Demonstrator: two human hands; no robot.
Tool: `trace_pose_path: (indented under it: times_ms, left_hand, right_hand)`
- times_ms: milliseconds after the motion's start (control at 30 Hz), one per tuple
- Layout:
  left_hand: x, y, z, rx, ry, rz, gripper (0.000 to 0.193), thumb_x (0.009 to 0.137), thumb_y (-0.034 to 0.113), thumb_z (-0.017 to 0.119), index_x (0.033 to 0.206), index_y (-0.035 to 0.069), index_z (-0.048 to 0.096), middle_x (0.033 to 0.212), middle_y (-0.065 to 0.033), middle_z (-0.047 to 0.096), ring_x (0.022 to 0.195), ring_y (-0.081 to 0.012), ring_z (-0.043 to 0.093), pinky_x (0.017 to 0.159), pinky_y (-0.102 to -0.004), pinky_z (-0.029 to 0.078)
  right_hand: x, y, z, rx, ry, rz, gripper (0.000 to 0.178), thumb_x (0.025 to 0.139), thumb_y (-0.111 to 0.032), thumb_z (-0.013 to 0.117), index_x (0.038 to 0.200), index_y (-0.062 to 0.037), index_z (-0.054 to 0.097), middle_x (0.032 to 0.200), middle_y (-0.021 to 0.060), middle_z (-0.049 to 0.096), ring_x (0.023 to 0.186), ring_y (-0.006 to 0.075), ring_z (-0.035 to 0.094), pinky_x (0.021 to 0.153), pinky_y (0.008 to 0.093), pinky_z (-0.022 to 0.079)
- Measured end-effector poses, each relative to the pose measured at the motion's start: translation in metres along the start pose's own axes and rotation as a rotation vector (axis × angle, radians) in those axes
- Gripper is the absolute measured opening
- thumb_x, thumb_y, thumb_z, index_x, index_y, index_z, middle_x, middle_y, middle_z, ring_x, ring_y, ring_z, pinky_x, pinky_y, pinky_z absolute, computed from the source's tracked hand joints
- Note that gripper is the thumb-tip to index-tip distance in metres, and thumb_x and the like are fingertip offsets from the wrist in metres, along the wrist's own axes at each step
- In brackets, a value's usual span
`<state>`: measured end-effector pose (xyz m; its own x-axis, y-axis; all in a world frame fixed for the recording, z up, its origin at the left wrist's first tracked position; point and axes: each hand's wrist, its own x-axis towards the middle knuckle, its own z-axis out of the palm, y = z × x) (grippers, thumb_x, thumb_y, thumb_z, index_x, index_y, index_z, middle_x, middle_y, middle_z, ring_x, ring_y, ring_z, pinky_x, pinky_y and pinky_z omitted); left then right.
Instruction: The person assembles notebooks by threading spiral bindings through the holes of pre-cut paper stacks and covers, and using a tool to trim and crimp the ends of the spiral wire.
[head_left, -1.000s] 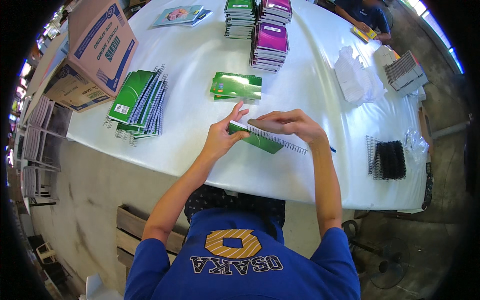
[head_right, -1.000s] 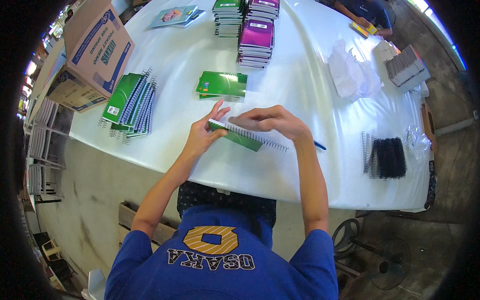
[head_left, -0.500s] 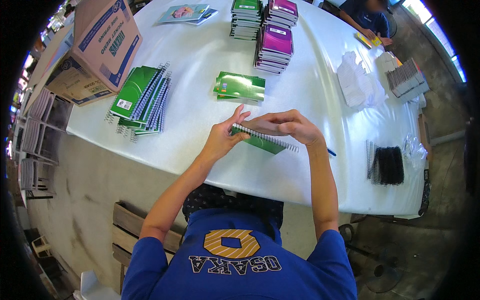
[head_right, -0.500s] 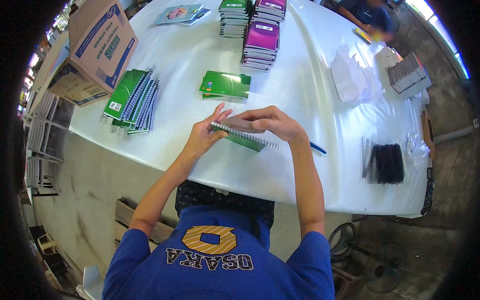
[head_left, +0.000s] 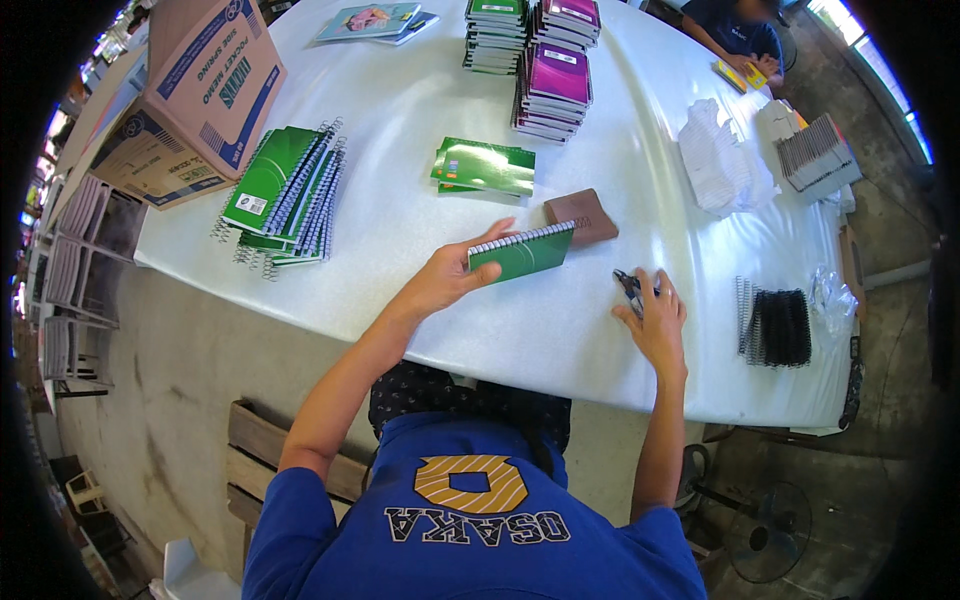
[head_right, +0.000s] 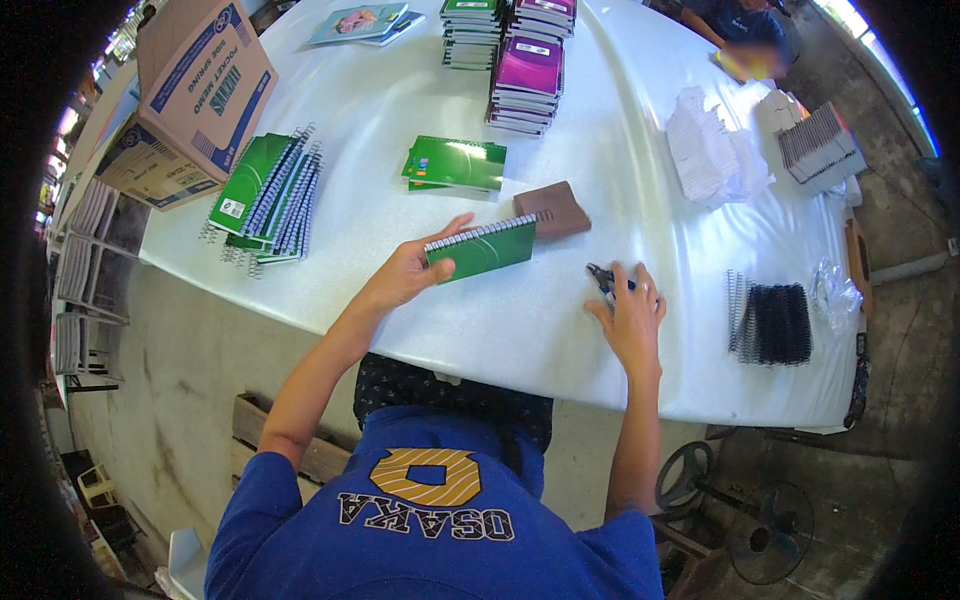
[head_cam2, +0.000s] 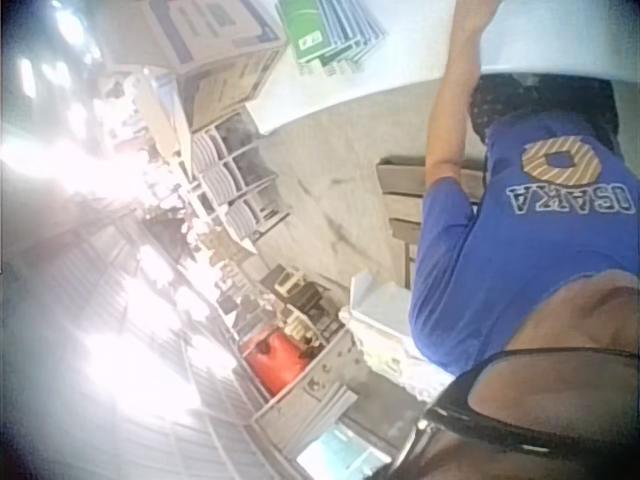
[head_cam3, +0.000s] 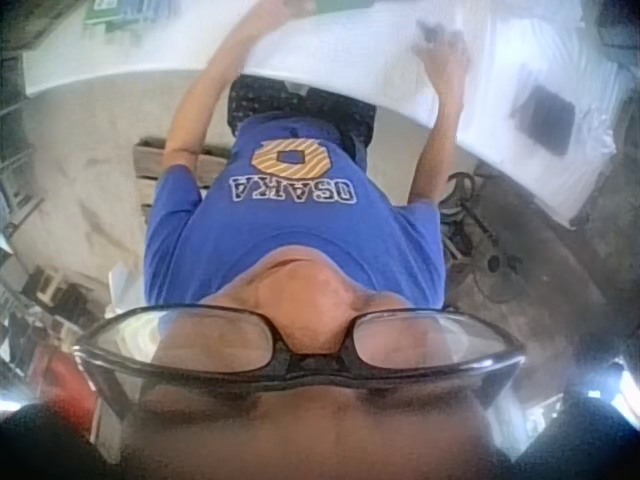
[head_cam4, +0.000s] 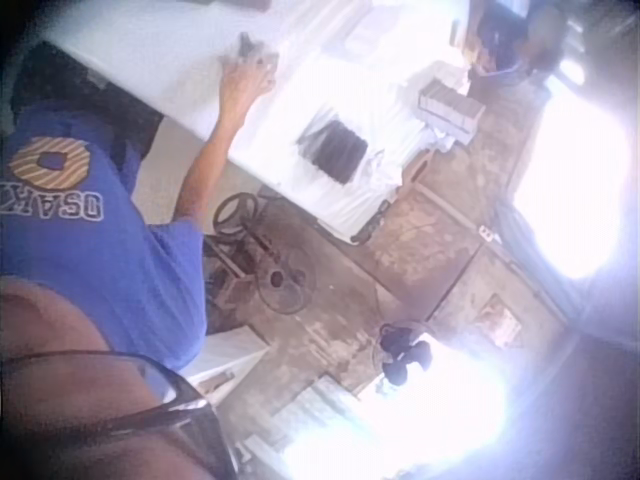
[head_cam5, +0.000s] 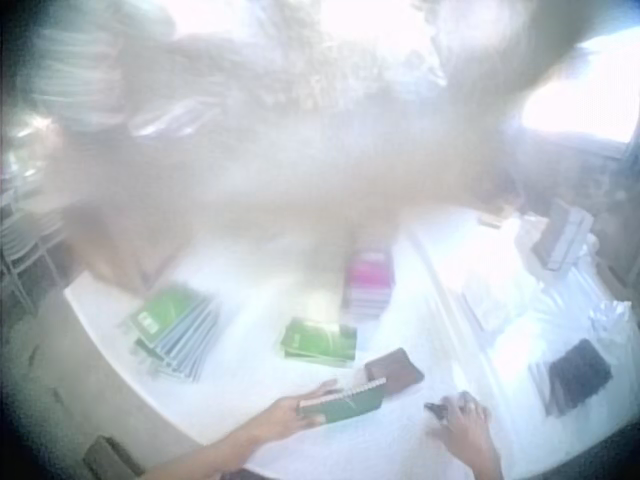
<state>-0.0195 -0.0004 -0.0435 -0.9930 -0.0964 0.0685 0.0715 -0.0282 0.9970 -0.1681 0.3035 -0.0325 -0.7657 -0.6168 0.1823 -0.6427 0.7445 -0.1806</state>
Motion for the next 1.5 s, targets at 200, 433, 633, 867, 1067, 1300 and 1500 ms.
trace_pose_path:
  times_ms: [200, 433, 633, 867, 1067, 1300, 1500]
  left_hand:
    - [-0.008, 0.024, 0.026, 0.341, 0.137, -0.024, 0.056, 0.099, 0.035, 0.056, 0.149, 0.015, 0.041, 0.134, -0.0039, 0.061, 0.115, -0.0195, 0.060, 0.095, -0.0315, 0.048]
    - [-0.022, 0.048, 0.047, 1.137, 0.392, 0.249, 0.053, 0.094, 0.027, 0.062, 0.143, 0.020, 0.047, 0.124, -0.0058, 0.066, 0.112, -0.0292, 0.064, 0.082, -0.0366, 0.055]
    - [-0.026, 0.063, 0.048, 1.278, 0.433, 0.303, 0.057, 0.090, 0.028, 0.065, 0.143, 0.019, 0.047, 0.122, -0.0057, 0.066, 0.112, -0.0292, 0.063, 0.085, -0.0390, 0.054]
    - [-0.037, 0.074, 0.030, 1.433, 0.436, 0.430, 0.060, 0.086, 0.029, 0.069, 0.141, 0.019, 0.051, 0.129, -0.0029, 0.062, 0.115, -0.0313, 0.061, 0.097, -0.0476, 0.047]
    - [-0.062, 0.145, -0.090, 1.489, 0.836, 0.436, 0.053, 0.086, 0.032, 0.068, 0.137, 0.027, 0.055, 0.126, -0.0077, 0.064, 0.117, -0.0382, 0.059, 0.100, -0.0476, 0.046]
    - [-0.103, 0.161, -0.183, 0.636, 0.617, 0.402, 0.067, 0.090, 0.039, 0.063, 0.145, 0.005, 0.044, 0.132, -0.0087, 0.060, 0.124, -0.0210, 0.054, 0.106, -0.0363, 0.041]
    - [-0.065, 0.129, -0.175, -0.423, 0.148, 0.592, 0.082, 0.081, 0.057, 0.066, 0.147, 0.014, 0.043, 0.157, -0.0078, 0.031, 0.142, -0.0237, 0.032, 0.112, -0.0424, 0.034]
  right_hand:
    - [-0.033, -0.017, 0.003, 0.033, 0.148, 0.117, 0.035, 0.097, -0.019, 0.057, 0.129, -0.0055, 0.057, 0.116, 0.0198, 0.055, 0.105, 0.0356, 0.054, 0.093, 0.0464, 0.042]
    - [-0.028, -0.142, -0.049, 0.560, 0.257, -0.270, 0.038, 0.082, -0.012, 0.073, 0.118, -0.0034, 0.064, 0.097, 0.0138, 0.056, 0.084, 0.0286, 0.059, 0.072, 0.0396, 0.050]
    - [-0.022, -0.141, -0.045, 0.491, 0.232, -0.384, 0.031, 0.089, -0.016, 0.068, 0.117, -0.0030, 0.064, 0.094, 0.0108, 0.059, 0.080, 0.0222, 0.060, 0.068, 0.0350, 0.050]
    - [0.007, -0.125, -0.053, 1.289, -0.637, -0.069, 0.025, 0.101, -0.018, 0.053, 0.115, -0.0007, 0.065, 0.083, 0.0072, 0.062, 0.067, 0.0125, 0.058, 0.062, 0.0276, 0.050]
    - [0.006, -0.077, -0.035, 0.417, 0.128, -0.070, 0.025, 0.092, -0.012, 0.063, 0.116, -0.0023, 0.063, 0.098, 0.0148, 0.059, 0.086, 0.0301, 0.061, 0.075, 0.0401, 0.049]
    - [0.004, -0.013, -0.010, 0.037, 0.332, -0.049, 0.043, 0.084, -0.009, 0.071, 0.126, -0.0052, 0.060, 0.124, 0.0150, 0.054, 0.113, 0.0307, 0.054, 0.094, 0.0410, 0.045]
    - [0.096, -0.241, -0.049, 1.694, -0.029, -0.415, 0.089, 0.072, -0.004, 0.082, 0.146, -0.0027, 0.034, 0.147, 0.0120, 0.042, 0.137, 0.0273, 0.040, 0.113, 0.0412, 0.034]
